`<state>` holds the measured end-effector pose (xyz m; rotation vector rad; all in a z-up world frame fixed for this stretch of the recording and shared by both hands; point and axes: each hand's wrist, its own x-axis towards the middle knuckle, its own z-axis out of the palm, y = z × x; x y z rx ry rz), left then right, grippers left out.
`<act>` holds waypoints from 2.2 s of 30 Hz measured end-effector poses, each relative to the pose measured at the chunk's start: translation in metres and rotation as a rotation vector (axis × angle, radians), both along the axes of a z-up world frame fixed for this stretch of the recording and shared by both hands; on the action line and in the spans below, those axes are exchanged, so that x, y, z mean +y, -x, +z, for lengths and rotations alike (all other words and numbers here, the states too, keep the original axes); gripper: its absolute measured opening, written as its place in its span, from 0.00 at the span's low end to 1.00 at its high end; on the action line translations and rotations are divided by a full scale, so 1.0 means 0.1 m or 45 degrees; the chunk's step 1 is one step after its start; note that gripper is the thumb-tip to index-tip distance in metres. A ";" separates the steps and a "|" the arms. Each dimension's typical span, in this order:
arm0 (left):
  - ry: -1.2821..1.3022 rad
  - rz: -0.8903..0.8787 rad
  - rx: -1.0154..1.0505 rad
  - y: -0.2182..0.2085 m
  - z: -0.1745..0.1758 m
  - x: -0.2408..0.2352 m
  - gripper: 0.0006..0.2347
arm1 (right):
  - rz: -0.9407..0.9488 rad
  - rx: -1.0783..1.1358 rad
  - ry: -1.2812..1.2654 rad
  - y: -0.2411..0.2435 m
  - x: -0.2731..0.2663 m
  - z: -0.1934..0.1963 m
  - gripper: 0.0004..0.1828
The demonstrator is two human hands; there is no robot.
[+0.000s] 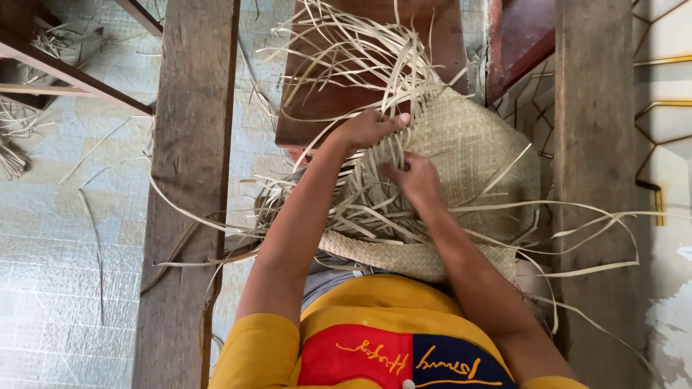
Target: Weaving a mat using dried plant fibers on a wooden frame.
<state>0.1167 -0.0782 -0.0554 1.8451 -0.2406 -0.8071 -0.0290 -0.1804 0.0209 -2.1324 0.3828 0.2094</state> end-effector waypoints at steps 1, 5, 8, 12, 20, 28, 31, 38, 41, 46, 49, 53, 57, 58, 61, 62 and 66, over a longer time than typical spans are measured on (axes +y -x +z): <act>-0.073 -0.030 -0.041 -0.02 -0.02 -0.03 0.26 | -0.032 0.025 0.001 0.01 0.03 0.02 0.16; -0.228 -0.081 -0.245 0.06 0.22 -0.12 0.25 | -0.124 0.004 0.026 -0.06 0.07 -0.02 0.15; -0.093 0.098 -0.388 0.08 0.34 -0.21 0.19 | -0.202 -0.138 0.030 -0.27 -0.02 -0.20 0.15; -0.229 0.217 -0.461 -0.20 0.43 -0.23 0.17 | -0.088 -0.281 0.277 -0.50 -0.26 0.12 0.13; 0.151 0.718 -0.986 -0.77 1.13 0.12 0.12 | 0.065 -0.247 1.337 -0.69 -0.66 0.85 0.09; 0.353 0.602 -0.925 -0.68 1.63 0.32 0.10 | 0.148 -1.482 1.192 -0.34 -0.66 0.37 0.12; 0.436 0.557 -0.899 -0.63 1.79 0.40 0.09 | 0.484 -1.737 0.906 -0.25 -0.12 0.10 0.03; 0.607 0.457 -0.807 -0.40 2.03 0.61 0.07 | 0.669 -0.932 0.464 -0.64 0.47 -0.30 0.35; 0.676 0.413 -0.759 -0.29 2.08 0.70 0.07 | 0.606 -0.504 0.399 -0.80 0.62 -0.43 0.36; 0.799 0.302 -0.670 -0.20 2.14 0.77 0.06 | 0.381 -0.815 0.137 -0.46 0.61 -1.08 0.30; 0.891 0.216 -0.600 -0.17 2.11 0.76 0.06 | 0.206 -0.580 -0.100 -0.33 0.06 -1.27 0.21; 1.160 -0.008 -0.608 -0.30 1.86 0.84 0.04 | -0.506 -0.456 -0.345 -0.15 -0.96 -1.93 0.25; 1.211 -0.067 -0.698 -0.24 1.73 0.90 0.06 | -1.032 -0.722 -0.791 -0.01 -1.41 -1.64 0.19; 1.154 -0.059 -0.689 -0.21 1.69 0.91 0.07 | -1.224 -0.618 -1.052 0.01 -1.40 -1.25 0.14; 1.098 -0.030 -0.613 -0.12 1.62 0.92 0.09 | -1.065 -0.588 -1.301 0.05 -1.31 -0.59 0.17; 1.103 -0.019 -0.546 -0.09 1.60 0.91 0.10 | -0.722 -0.667 -1.276 0.08 -1.27 -0.46 0.26; 1.088 -0.262 -0.670 -0.01 1.65 0.95 0.20 | -0.410 -0.549 -0.826 -0.16 -1.63 -1.36 0.20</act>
